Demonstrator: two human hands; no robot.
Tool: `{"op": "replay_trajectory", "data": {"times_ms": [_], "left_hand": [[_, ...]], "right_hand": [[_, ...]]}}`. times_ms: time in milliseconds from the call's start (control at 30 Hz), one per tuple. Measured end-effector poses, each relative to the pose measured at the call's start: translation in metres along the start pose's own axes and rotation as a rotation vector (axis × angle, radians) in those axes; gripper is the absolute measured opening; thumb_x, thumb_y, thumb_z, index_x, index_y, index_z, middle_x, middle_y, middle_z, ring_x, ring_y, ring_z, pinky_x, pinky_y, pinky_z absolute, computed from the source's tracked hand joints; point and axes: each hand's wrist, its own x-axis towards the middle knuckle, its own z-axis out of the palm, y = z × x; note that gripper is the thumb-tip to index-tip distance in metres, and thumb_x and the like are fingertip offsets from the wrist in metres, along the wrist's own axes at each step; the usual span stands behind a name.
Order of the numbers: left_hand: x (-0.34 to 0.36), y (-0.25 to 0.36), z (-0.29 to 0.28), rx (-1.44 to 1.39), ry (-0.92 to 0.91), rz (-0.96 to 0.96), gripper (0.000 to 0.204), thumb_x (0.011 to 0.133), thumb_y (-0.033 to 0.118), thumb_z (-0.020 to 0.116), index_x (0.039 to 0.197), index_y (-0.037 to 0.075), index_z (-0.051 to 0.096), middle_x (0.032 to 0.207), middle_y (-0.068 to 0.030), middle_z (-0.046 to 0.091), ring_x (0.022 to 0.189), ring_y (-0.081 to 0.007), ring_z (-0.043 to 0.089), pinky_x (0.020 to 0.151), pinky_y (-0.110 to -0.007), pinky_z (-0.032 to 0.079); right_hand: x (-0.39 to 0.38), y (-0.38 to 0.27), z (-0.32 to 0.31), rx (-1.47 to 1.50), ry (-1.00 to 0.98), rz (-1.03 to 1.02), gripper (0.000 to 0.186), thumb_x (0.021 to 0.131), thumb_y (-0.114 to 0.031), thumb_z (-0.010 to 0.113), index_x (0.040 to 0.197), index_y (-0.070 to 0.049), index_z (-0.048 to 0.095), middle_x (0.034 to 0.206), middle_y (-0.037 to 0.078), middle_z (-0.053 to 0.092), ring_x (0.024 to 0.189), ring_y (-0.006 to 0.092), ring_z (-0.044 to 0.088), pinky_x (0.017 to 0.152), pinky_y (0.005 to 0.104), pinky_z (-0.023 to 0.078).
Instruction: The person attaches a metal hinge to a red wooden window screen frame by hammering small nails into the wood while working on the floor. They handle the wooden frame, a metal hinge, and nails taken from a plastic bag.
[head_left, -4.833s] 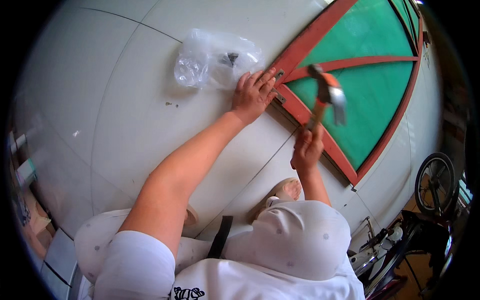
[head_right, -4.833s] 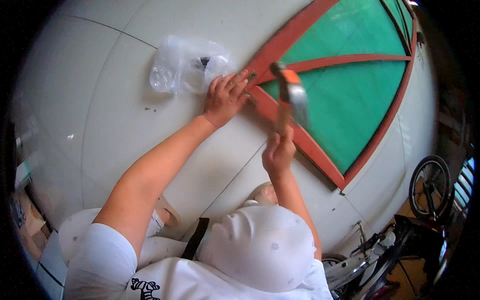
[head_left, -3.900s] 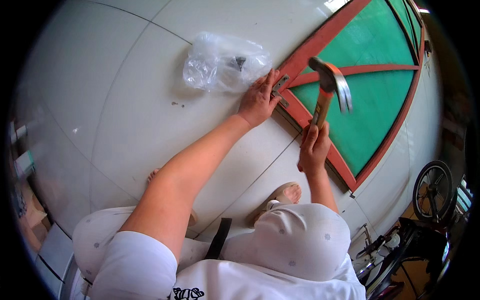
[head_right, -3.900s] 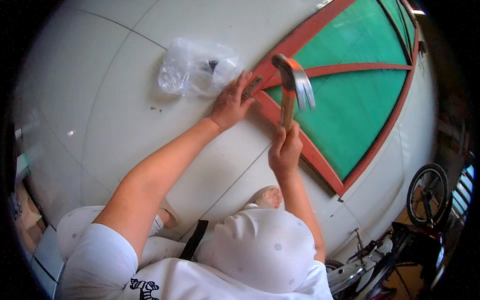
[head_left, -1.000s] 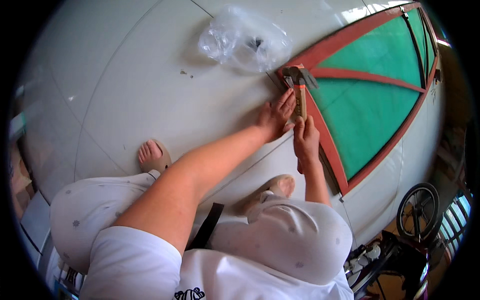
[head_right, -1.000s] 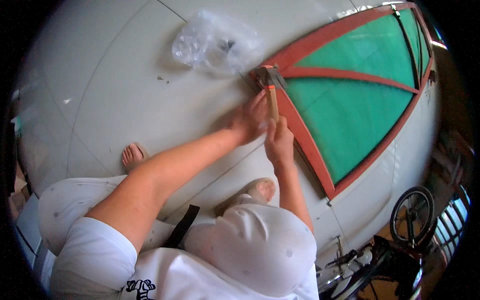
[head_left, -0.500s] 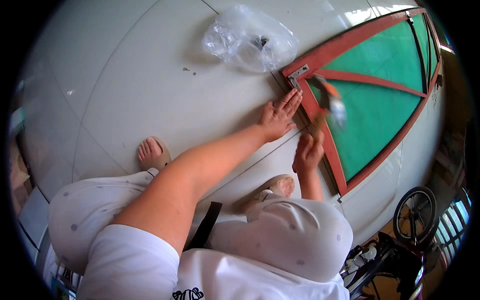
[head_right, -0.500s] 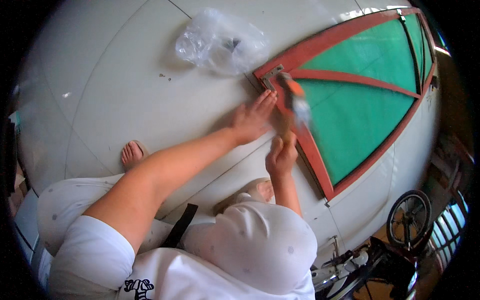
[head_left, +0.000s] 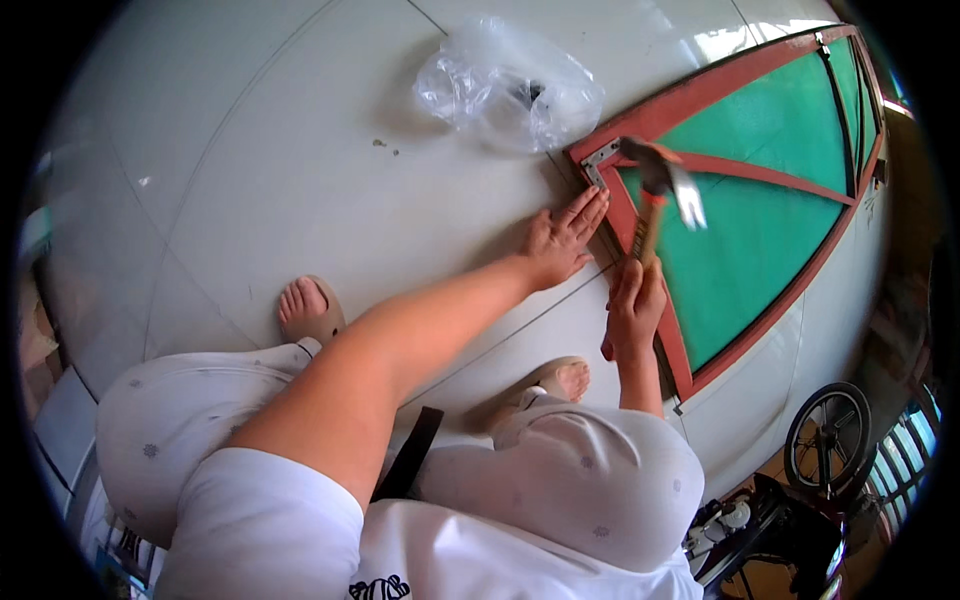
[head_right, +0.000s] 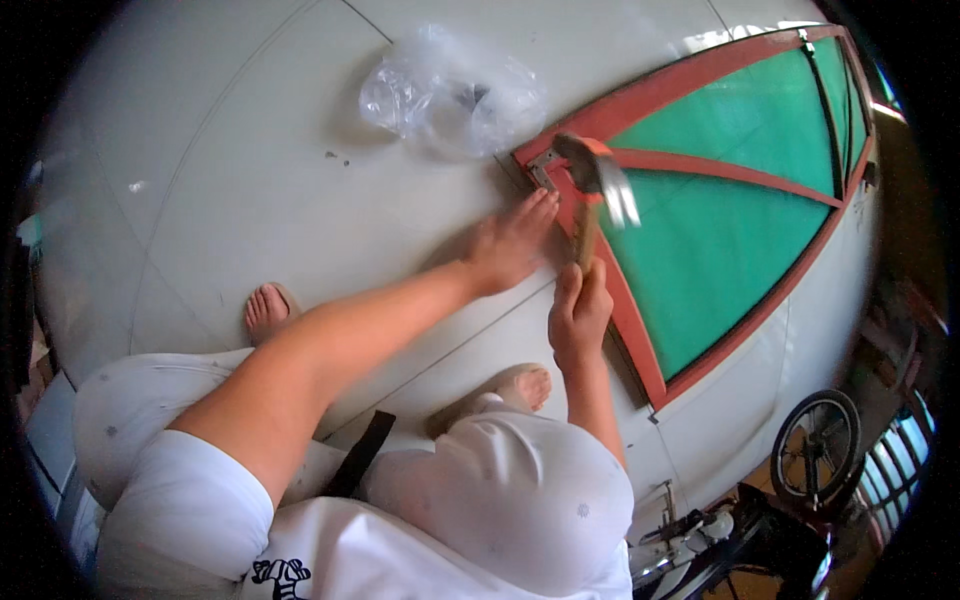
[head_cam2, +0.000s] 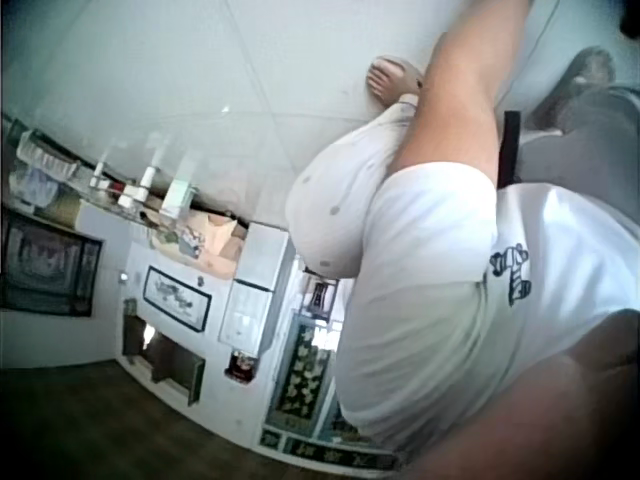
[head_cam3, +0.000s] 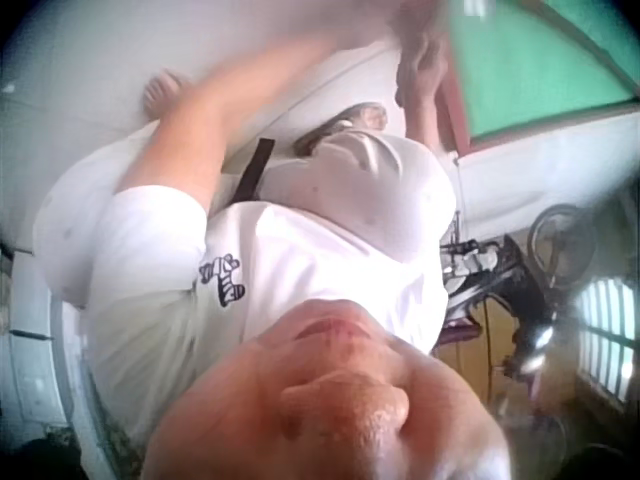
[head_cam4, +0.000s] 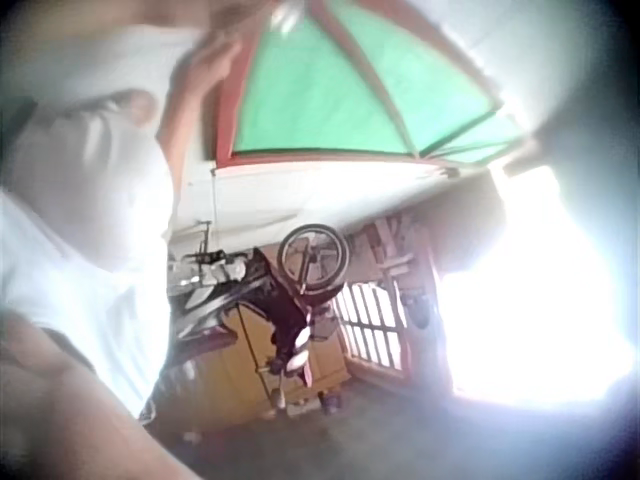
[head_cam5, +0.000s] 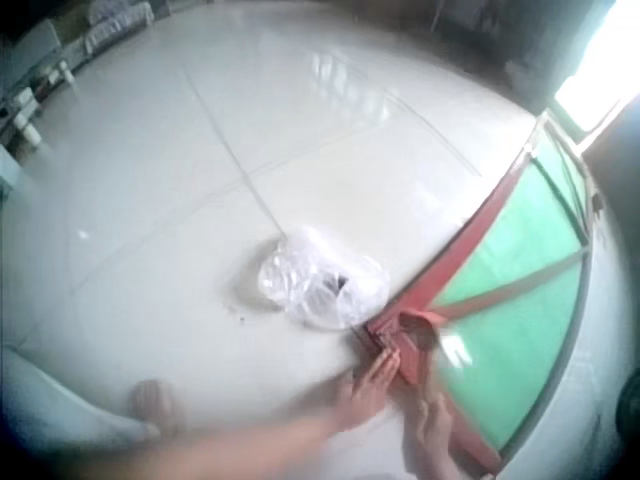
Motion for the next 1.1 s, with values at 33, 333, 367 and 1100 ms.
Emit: {"op": "replay_trajectory", "data": {"times_ms": [33,333,367,1100], "left_hand": [[0.005,0.003,-0.003,0.044,-0.024,-0.007,0.083,0.085,0.052,0.051,0.147,0.007,0.019,0.155,-0.0055,0.009,0.143,-0.0241,0.004,0.083,-0.043,0.043],[0.001,-0.002,0.003,-0.053,0.02,-0.003,0.081,0.085,0.05,0.051,0.147,0.008,0.02,0.155,-0.0051,0.009,0.143,-0.0216,0.003,0.082,-0.042,0.043],[0.004,0.0,0.004,-0.024,0.012,-0.011,0.081,0.085,0.05,0.051,0.147,0.008,0.021,0.155,-0.0058,0.01,0.143,-0.0223,0.003,0.082,-0.042,0.043],[0.035,-0.051,-0.041,-0.427,0.435,-0.01,0.032,0.081,0.007,0.052,0.112,-0.001,0.048,0.119,-0.0177,0.052,0.112,-0.0364,0.048,0.09,-0.043,0.042]], "right_hand": [[-0.002,0.005,0.001,-0.01,0.004,0.003,0.018,0.095,-0.019,0.047,0.09,-0.002,0.049,0.061,0.012,0.052,0.051,0.0255,0.05,0.053,0.0368,0.043],[-0.012,0.02,0.006,0.028,0.004,-0.03,0.027,0.096,-0.024,0.046,0.109,-0.001,0.052,0.071,0.02,0.057,0.063,0.0313,0.058,0.061,0.0386,0.046],[-0.02,0.024,0.007,0.161,0.124,-0.163,0.027,0.095,-0.023,0.046,0.11,-0.001,0.052,0.072,0.019,0.057,0.064,0.0296,0.057,0.062,0.0377,0.046],[-0.03,0.013,-0.005,0.663,0.065,0.246,0.031,0.1,-0.035,0.038,0.096,-0.006,0.047,0.062,-0.001,0.042,0.047,0.0079,0.04,0.041,0.023,0.036]]}}
